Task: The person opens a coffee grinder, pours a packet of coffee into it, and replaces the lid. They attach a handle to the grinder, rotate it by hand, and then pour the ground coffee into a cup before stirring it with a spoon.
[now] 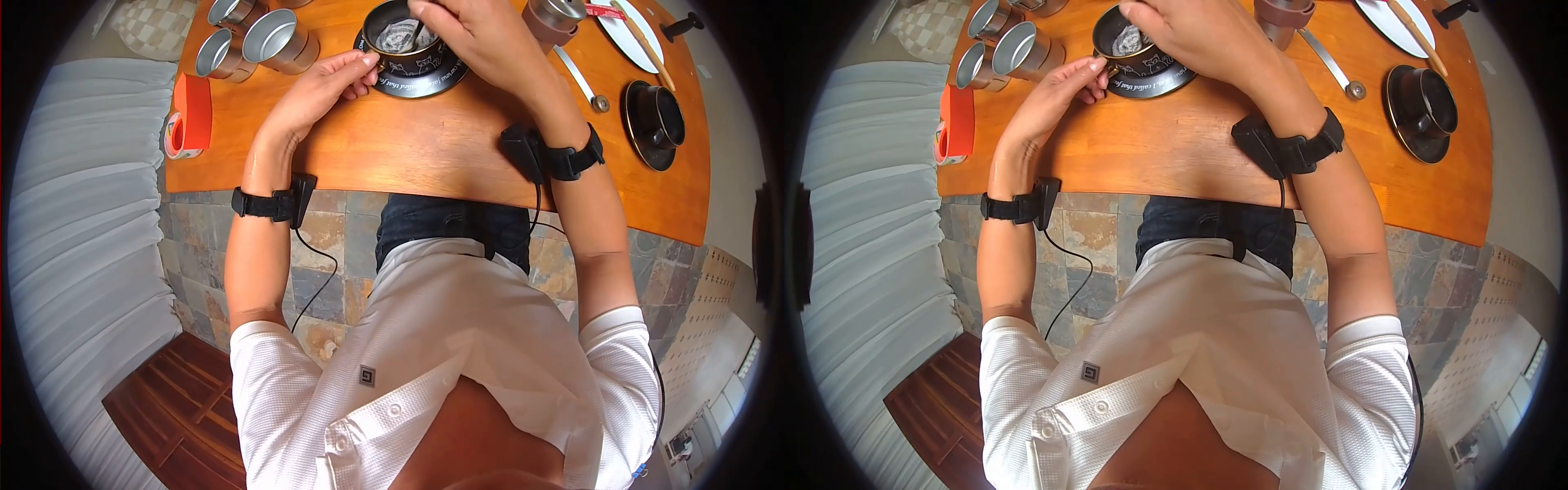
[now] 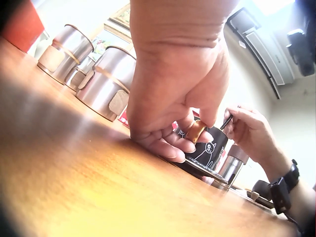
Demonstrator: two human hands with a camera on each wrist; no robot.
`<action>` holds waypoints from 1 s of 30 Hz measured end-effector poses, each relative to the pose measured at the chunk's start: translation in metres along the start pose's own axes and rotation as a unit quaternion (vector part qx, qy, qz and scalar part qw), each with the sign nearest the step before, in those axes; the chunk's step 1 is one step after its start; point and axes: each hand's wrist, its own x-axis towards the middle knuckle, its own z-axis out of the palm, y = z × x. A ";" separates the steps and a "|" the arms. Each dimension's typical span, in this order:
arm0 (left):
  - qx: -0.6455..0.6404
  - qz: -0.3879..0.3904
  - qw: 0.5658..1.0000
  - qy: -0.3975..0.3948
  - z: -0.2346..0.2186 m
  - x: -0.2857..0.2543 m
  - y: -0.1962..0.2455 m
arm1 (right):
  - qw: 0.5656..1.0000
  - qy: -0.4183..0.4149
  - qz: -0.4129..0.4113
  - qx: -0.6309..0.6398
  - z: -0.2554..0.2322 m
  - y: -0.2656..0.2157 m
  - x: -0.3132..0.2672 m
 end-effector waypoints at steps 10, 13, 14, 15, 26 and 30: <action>0.001 -0.006 1.000 -0.004 0.000 0.000 0.001 | 0.999 0.009 -0.028 -0.037 0.003 0.011 -0.002; 0.014 -0.004 1.000 -0.008 -0.001 0.001 0.001 | 1.000 -0.017 0.001 0.007 -0.002 0.002 -0.002; 0.015 -0.005 1.000 -0.010 -0.001 0.001 0.001 | 0.997 -0.043 0.005 0.057 -0.002 0.000 -0.002; 0.014 -0.004 1.000 -0.007 0.000 0.000 0.002 | 0.998 -0.041 0.007 0.056 -0.002 0.000 -0.002; -0.001 -0.007 1.000 -0.005 0.002 0.000 0.004 | 1.000 -0.012 -0.012 -0.021 -0.006 0.000 -0.004; -0.005 -0.003 1.000 -0.009 0.002 0.000 0.003 | 0.997 -0.057 0.005 0.055 -0.001 -0.004 -0.006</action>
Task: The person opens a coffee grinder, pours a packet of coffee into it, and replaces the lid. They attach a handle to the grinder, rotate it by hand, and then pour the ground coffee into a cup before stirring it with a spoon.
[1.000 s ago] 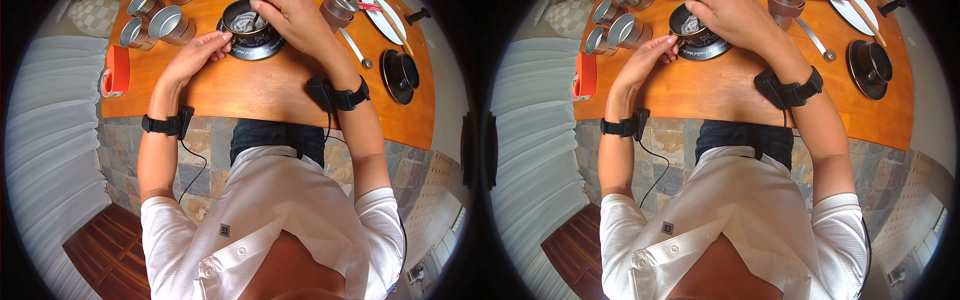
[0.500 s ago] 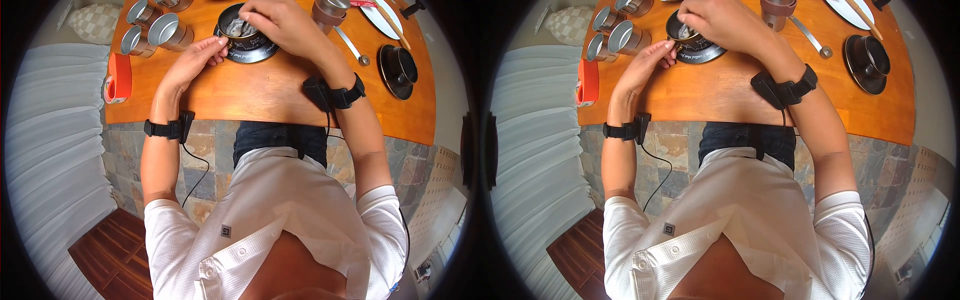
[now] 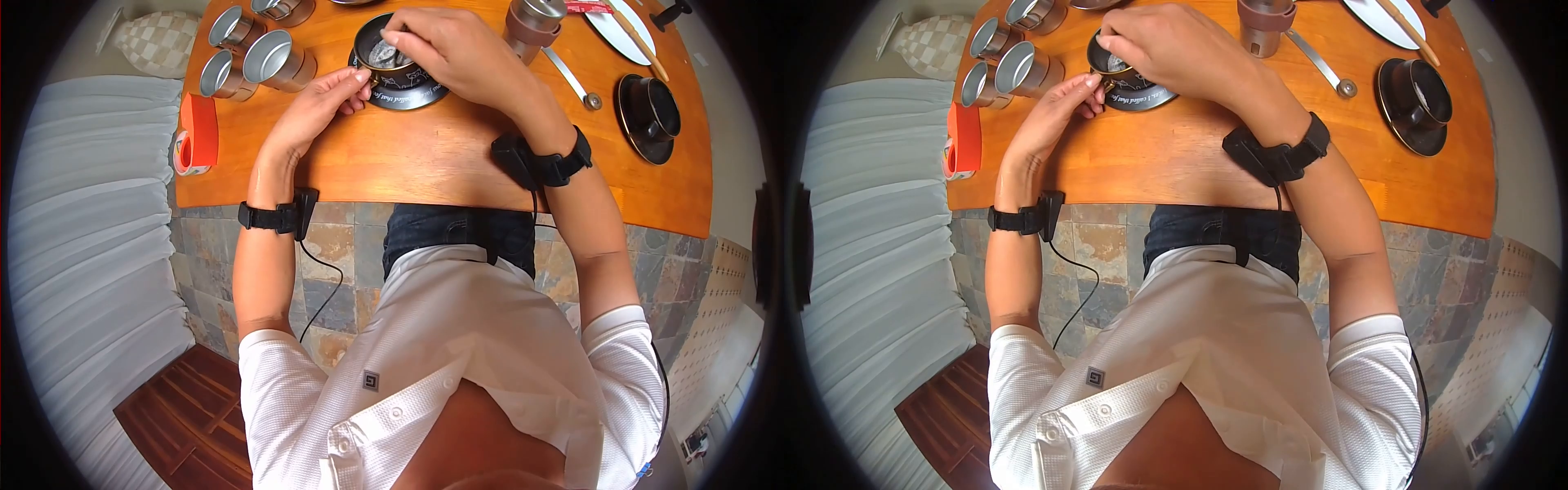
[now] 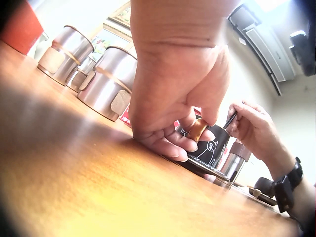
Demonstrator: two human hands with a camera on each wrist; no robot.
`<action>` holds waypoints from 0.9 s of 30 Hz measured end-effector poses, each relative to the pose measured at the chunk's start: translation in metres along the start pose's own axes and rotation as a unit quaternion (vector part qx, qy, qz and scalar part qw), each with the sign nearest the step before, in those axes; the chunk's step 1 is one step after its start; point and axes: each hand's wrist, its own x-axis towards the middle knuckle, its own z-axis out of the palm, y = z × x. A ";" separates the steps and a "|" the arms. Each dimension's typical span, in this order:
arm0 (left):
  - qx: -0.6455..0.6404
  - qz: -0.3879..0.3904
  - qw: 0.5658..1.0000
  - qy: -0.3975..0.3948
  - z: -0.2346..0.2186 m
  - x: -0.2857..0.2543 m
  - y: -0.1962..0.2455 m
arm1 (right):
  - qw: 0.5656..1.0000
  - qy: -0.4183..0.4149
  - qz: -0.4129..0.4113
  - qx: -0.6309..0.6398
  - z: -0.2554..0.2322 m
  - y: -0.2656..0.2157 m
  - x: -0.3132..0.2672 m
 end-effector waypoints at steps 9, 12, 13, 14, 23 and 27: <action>0.003 -0.001 1.000 0.007 0.001 -0.001 0.002 | 0.990 0.099 -0.039 -0.095 0.001 0.006 0.000; 0.002 -0.001 1.000 0.006 0.001 -0.001 0.002 | 0.997 0.064 0.008 -0.034 0.001 0.003 0.001; 0.002 -0.001 1.000 0.003 0.001 -0.001 0.001 | 0.999 0.047 -0.014 -0.010 0.003 0.002 0.001; 0.002 -0.001 1.000 0.001 0.001 -0.001 0.001 | 0.999 0.030 -0.036 0.013 0.004 0.002 0.001; 0.000 0.002 1.000 0.004 0.000 0.000 -0.002 | 0.997 0.044 -0.005 -0.064 0.004 0.009 0.003; 0.000 0.002 1.000 0.004 0.000 0.000 -0.001 | 1.000 0.011 0.004 0.023 0.006 0.005 0.003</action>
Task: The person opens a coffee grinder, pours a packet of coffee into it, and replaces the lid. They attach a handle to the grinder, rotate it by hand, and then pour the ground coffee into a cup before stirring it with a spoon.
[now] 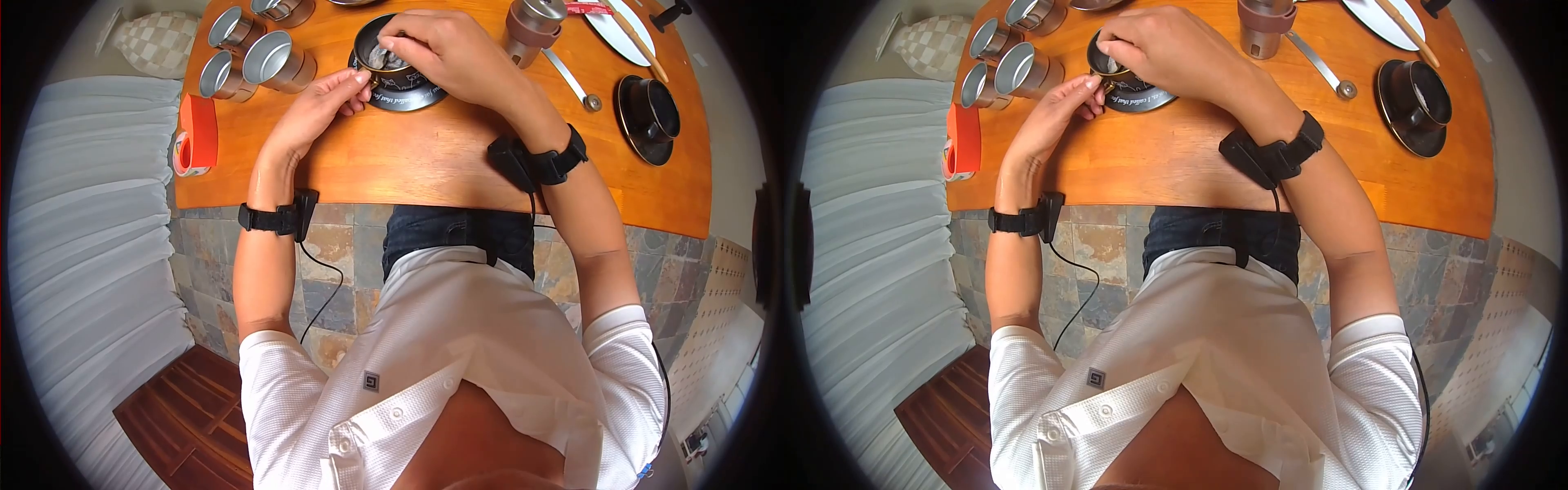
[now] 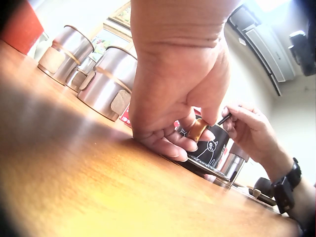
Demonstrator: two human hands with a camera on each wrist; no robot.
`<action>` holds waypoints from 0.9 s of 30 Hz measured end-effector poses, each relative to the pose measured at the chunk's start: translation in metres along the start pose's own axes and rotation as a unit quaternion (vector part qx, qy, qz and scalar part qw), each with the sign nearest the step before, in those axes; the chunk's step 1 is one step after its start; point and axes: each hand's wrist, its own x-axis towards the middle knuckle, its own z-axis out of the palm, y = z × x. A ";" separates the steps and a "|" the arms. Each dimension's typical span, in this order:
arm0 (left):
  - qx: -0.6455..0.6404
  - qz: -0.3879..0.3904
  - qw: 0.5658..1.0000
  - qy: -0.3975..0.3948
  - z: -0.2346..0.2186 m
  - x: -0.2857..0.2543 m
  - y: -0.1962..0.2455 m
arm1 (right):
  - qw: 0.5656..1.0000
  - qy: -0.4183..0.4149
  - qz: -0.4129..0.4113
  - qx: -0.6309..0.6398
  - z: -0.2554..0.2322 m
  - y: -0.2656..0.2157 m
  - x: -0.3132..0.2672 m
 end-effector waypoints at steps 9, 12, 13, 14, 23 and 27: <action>-0.001 0.000 1.000 -0.001 -0.001 0.000 -0.001 | 0.997 0.036 0.011 -0.072 -0.005 0.001 0.001; -0.006 0.001 1.000 -0.005 -0.001 0.000 -0.002 | 0.999 0.013 0.006 -0.050 -0.004 -0.001 0.001; -0.009 0.002 1.000 -0.008 -0.001 0.000 -0.001 | 1.000 -0.004 -0.011 -0.018 -0.001 -0.001 0.001; -0.009 0.002 1.000 -0.009 0.000 0.000 -0.001 | 0.999 -0.020 -0.027 0.014 0.000 -0.001 0.000; 0.021 -0.002 1.000 0.006 0.000 -0.001 0.000 | 0.991 0.079 -0.034 -0.107 -0.003 0.011 0.001; 0.014 0.000 1.000 0.006 0.001 -0.001 0.001 | 0.997 0.027 -0.031 -0.072 -0.007 0.003 0.003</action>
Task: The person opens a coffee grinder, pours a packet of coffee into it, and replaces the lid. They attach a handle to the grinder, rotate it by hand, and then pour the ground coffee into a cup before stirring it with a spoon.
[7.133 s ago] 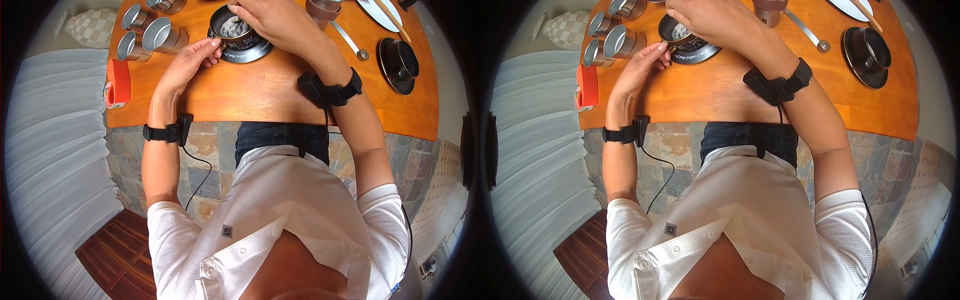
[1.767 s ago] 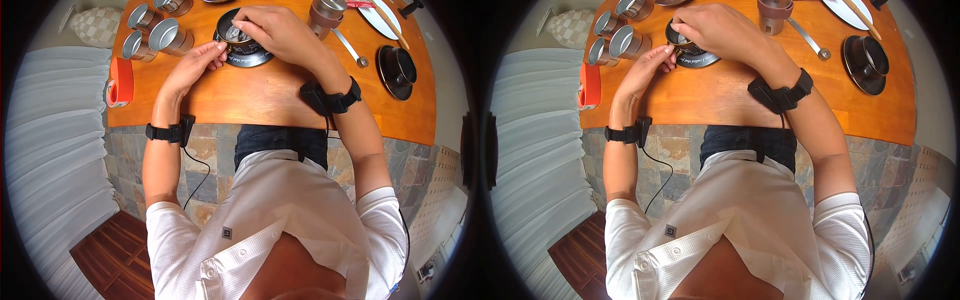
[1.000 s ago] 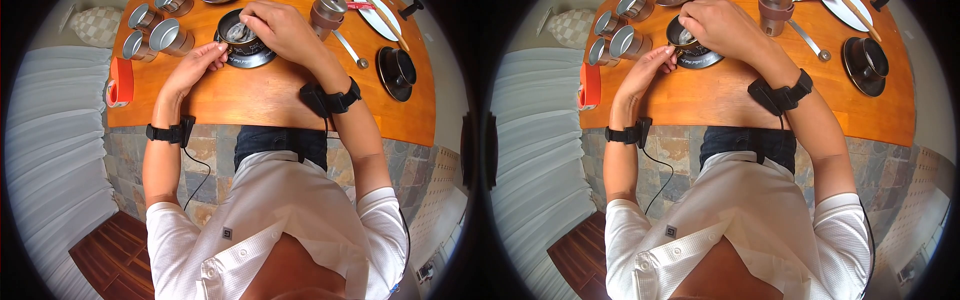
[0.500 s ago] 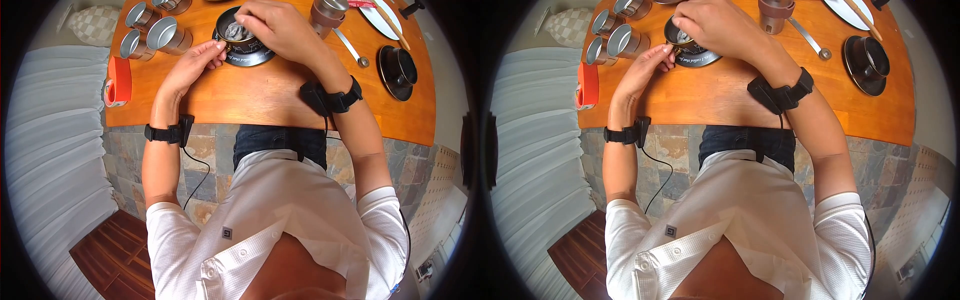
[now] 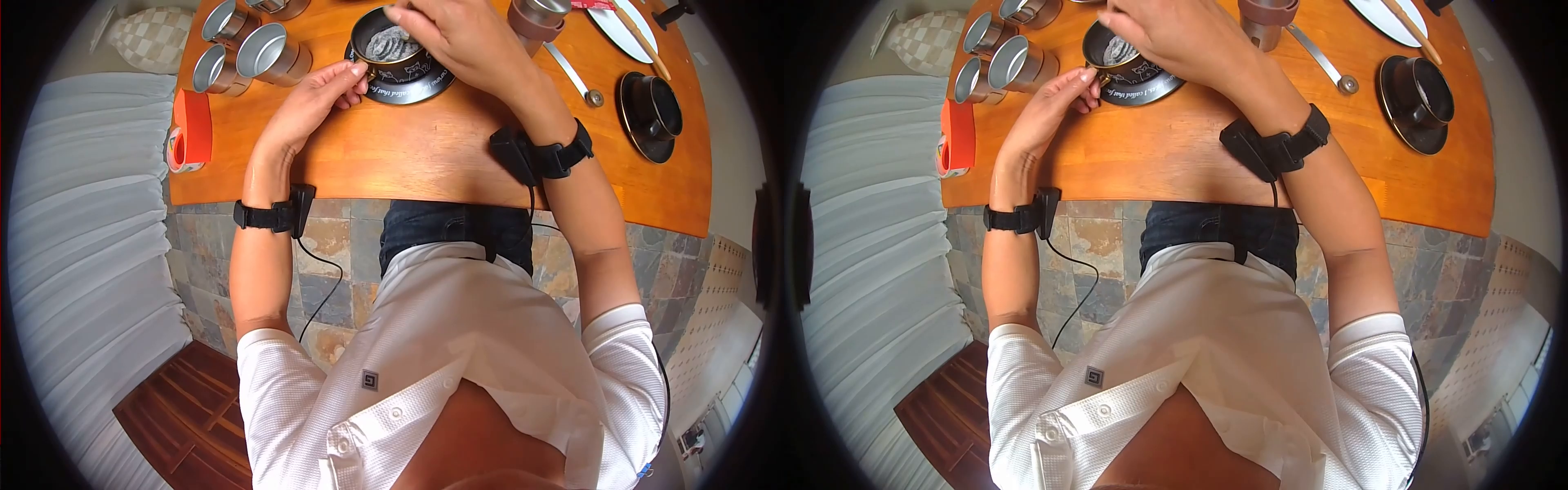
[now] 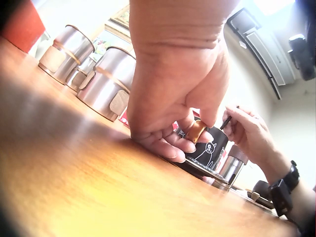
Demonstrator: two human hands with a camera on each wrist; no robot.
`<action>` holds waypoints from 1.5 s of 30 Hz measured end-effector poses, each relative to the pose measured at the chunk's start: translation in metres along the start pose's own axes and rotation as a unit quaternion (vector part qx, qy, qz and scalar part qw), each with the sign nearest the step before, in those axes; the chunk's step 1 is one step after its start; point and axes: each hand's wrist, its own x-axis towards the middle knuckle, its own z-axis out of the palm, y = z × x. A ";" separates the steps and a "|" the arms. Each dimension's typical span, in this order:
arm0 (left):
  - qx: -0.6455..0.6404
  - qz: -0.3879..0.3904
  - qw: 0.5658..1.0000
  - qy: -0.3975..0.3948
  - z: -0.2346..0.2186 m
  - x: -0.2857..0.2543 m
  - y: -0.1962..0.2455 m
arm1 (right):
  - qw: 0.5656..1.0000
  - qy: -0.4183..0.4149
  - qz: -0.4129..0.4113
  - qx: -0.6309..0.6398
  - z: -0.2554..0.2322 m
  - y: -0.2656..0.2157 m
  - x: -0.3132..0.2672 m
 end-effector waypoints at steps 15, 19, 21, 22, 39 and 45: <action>0.008 0.006 1.000 -0.002 -0.004 0.001 -0.004 | 0.999 0.017 0.023 -0.032 0.000 -0.008 -0.001; 0.009 0.013 1.000 -0.011 -0.003 0.001 -0.004 | 0.996 -0.017 0.051 0.067 0.003 -0.014 0.000; 0.011 0.015 1.000 -0.010 -0.003 0.001 -0.004 | 0.997 0.028 -0.029 0.065 0.005 -0.012 -0.001; 0.013 0.016 1.000 -0.008 -0.003 0.001 -0.004 | 0.997 0.027 -0.030 0.065 0.005 -0.009 -0.001; 0.004 0.005 1.000 0.000 -0.002 0.000 -0.003 | 0.999 0.031 0.033 -0.028 0.003 0.007 -0.004; 0.000 0.003 1.000 -0.003 -0.002 0.000 -0.002 | 0.995 -0.029 0.037 0.086 0.001 -0.001 -0.003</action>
